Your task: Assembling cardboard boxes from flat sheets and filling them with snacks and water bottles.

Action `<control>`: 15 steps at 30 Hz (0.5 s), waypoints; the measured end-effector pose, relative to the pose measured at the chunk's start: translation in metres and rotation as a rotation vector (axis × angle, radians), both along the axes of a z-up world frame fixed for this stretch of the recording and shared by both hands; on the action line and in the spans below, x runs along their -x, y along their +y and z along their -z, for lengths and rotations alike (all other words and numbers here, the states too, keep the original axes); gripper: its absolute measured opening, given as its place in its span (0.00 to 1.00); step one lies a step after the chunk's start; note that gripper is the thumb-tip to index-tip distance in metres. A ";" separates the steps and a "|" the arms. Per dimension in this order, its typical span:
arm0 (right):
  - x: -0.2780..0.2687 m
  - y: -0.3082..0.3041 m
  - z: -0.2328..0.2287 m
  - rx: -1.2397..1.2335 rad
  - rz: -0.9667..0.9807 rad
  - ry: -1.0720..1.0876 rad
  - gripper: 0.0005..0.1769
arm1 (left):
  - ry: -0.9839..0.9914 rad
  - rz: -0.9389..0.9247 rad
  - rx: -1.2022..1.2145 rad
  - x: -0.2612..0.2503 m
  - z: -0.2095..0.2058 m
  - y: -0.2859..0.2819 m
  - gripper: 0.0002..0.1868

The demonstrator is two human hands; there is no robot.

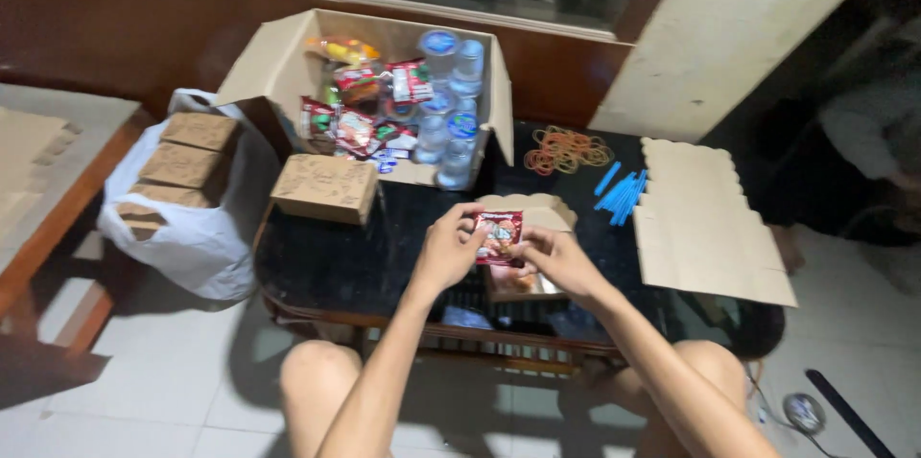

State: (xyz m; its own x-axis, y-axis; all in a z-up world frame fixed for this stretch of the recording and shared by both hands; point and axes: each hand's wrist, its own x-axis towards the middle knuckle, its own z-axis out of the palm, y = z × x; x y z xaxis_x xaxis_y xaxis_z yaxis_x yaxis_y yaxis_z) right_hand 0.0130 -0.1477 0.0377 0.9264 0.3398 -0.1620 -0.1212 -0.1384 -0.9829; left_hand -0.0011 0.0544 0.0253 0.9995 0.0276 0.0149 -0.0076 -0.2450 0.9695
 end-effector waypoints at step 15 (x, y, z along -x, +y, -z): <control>0.008 -0.042 0.002 -0.079 0.238 -0.104 0.15 | 0.104 0.097 0.256 0.012 -0.010 -0.050 0.31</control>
